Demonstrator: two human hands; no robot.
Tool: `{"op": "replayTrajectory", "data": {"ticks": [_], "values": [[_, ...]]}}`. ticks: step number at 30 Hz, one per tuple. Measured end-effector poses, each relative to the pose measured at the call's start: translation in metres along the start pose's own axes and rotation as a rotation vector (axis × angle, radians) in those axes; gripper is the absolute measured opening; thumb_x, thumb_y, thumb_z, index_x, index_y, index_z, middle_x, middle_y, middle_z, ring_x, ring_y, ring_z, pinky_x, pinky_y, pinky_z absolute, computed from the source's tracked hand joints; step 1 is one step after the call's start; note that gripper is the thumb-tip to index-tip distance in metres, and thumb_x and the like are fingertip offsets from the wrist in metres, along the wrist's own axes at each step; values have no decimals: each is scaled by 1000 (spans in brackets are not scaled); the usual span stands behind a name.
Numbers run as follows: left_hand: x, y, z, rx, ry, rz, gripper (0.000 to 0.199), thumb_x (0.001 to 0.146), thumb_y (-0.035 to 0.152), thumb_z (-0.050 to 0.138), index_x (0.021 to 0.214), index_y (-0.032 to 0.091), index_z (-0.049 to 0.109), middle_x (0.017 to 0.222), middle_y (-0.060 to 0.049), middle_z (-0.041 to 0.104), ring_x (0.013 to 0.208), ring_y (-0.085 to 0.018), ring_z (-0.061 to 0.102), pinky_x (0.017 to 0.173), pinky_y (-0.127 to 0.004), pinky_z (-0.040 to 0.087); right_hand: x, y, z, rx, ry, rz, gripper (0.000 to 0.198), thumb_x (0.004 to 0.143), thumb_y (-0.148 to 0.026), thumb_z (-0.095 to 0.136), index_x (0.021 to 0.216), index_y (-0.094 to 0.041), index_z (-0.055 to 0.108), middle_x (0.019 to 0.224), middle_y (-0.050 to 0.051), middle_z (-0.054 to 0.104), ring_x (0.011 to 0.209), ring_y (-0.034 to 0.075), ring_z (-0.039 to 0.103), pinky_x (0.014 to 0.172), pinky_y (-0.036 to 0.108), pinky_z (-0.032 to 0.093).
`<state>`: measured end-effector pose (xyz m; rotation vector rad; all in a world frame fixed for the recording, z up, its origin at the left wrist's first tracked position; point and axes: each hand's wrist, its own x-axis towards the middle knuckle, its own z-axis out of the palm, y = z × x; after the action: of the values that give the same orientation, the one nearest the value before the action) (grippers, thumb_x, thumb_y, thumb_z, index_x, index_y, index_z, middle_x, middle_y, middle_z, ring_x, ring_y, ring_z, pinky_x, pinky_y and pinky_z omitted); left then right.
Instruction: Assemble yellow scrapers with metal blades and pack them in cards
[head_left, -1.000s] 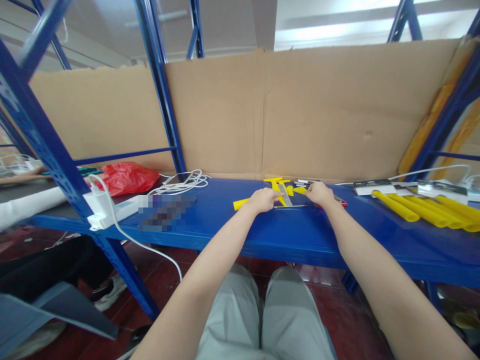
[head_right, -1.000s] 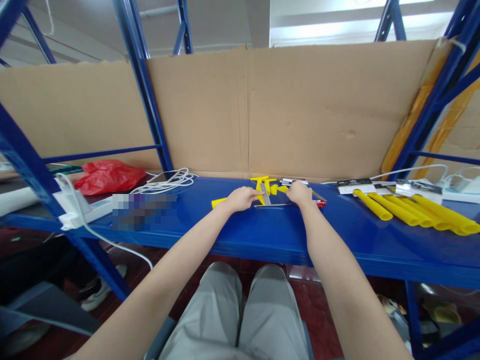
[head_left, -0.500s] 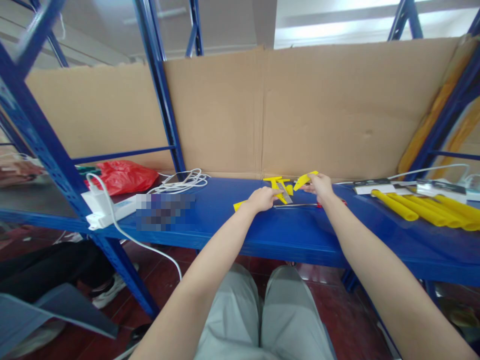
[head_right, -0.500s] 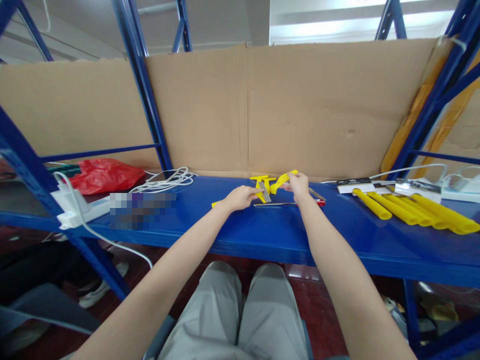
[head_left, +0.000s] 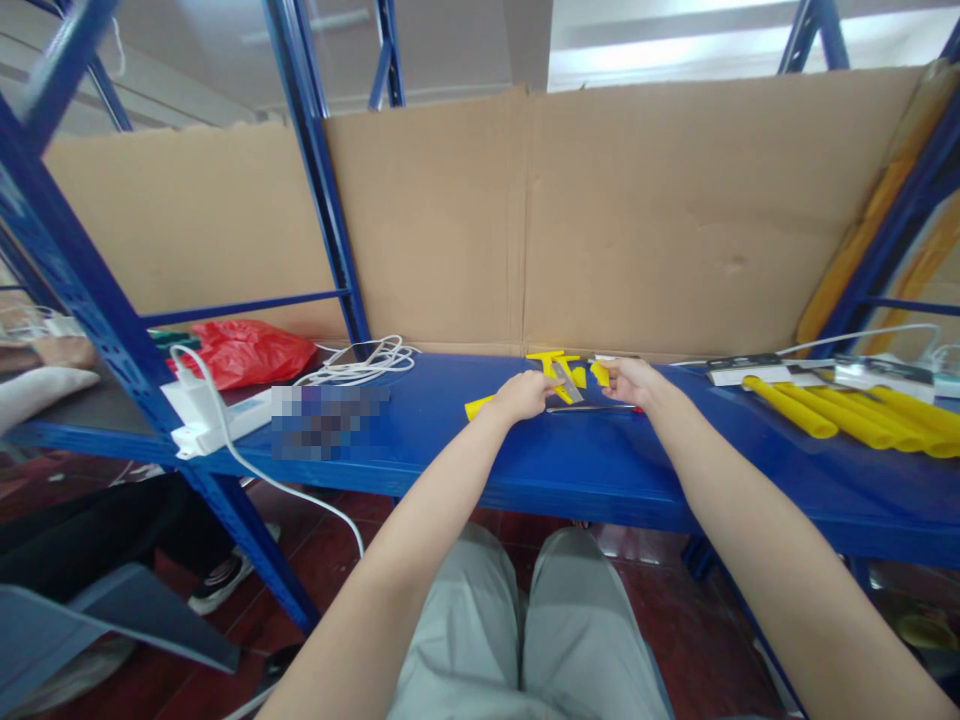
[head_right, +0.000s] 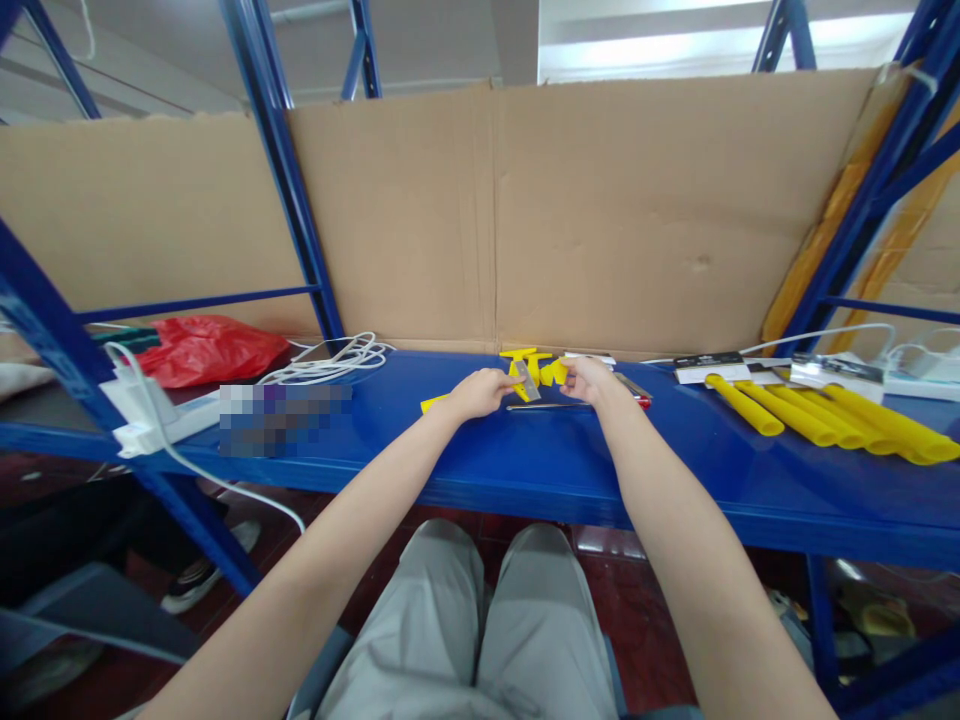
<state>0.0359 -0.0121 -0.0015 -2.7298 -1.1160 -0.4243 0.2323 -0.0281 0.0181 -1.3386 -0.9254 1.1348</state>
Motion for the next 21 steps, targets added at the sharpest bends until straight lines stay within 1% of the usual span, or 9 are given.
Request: {"op": "replayTrajectory", "data": {"ticks": [3,7,11,14,16,19,21], "values": [[0,2,-2,-27,17,-10,40,97,21,42,134,28,57,124,-6,65,113,-21,61,97,-30,47,2,1,-3,-47,-61,40,16,82,-7,47,72,-17,55,61,4,62,54,12,55,54,22,45],[0,3,-4,-25,25,-26,40,96,21,42,134,26,57,125,-9,64,115,-23,60,98,-32,46,8,4,-5,-181,-100,-30,16,80,-6,48,74,-17,57,75,8,68,71,16,63,67,27,51],[1,3,-3,-26,37,-29,41,96,20,43,134,26,57,126,-9,64,115,-22,60,99,-32,46,9,5,-4,-105,-154,-81,20,85,-5,44,77,-17,59,81,8,69,77,14,65,75,25,52],[1,2,-2,-23,24,-19,40,96,20,44,133,26,58,126,-9,64,114,-22,61,98,-33,47,7,3,-2,-6,-168,-56,22,89,-6,44,78,-16,61,78,6,69,74,12,64,75,23,52],[2,2,-1,-17,12,-5,40,96,21,45,133,25,58,125,-9,65,113,-22,62,97,-33,47,5,2,-1,31,-149,-27,21,89,-7,47,77,-16,61,74,5,68,68,11,63,72,21,52],[2,1,0,-18,12,8,39,95,22,47,133,25,58,124,-9,66,113,-21,62,97,-33,47,1,0,1,-2,-104,-5,17,88,-11,53,73,-16,60,66,2,65,58,9,58,65,19,50],[1,1,0,-25,17,5,38,95,23,48,132,25,58,124,-9,65,113,-21,62,97,-33,47,-1,0,2,-52,-79,-2,17,87,-14,56,71,-17,59,64,1,64,54,9,55,62,20,48]]}}
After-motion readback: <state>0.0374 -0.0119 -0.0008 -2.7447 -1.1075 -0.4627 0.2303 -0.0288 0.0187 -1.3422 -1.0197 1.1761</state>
